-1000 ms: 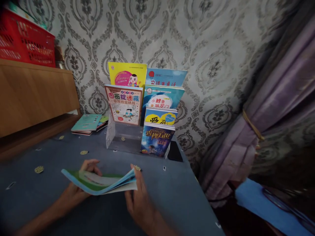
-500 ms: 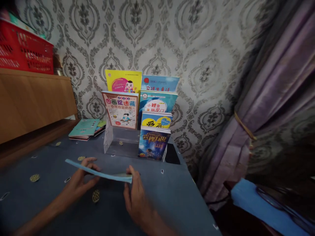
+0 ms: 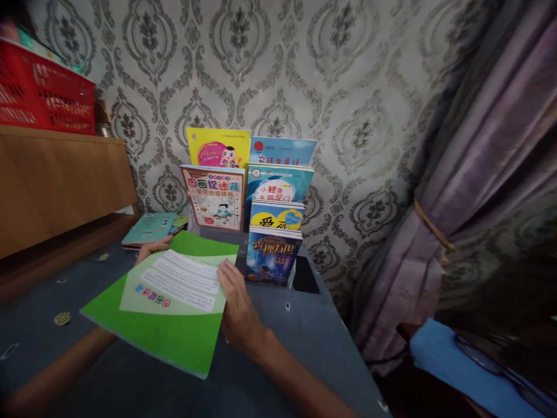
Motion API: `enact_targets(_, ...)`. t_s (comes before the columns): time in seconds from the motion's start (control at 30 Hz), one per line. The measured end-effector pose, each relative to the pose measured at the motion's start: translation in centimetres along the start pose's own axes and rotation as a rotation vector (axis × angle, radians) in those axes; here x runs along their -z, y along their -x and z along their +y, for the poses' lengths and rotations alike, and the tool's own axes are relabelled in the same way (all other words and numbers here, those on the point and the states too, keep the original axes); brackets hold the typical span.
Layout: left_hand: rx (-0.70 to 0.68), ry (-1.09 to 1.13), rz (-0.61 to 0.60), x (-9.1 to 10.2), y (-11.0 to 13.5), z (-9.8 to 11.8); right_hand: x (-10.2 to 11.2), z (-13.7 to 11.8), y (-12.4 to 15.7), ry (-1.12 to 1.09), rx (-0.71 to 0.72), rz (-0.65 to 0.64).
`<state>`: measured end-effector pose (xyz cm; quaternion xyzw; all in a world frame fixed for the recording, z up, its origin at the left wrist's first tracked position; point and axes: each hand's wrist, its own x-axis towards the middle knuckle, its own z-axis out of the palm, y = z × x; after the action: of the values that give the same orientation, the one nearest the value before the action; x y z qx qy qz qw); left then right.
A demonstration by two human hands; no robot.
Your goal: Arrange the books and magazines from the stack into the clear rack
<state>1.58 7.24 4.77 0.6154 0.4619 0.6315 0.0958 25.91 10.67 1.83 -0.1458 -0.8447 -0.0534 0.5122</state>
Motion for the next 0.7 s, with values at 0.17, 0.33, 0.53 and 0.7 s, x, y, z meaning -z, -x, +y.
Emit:
enact_targets(0.17, 0.010, 0.014, 0.018, -0.4, 0.8, -0.8, -0.1, -0.2, 0.9, 0.005, -0.008, -0.049)
enact_targets(0.33, 0.081, 0.042, 0.049, -0.8, 1.4, -2.1, -0.2, -0.2, 1.6, 0.030, -0.015, -0.090)
enact_targets(0.53, -0.001, 0.065, 0.040, -0.8, -1.3, -1.7, -0.1, 1.4, -0.5, 0.047, 0.018, -0.075)
enact_targets(0.7, -0.063, 0.169, 0.150, -1.7, -6.9, -0.4, 0.6, 4.0, -5.0, 0.058, 0.070, -0.045)
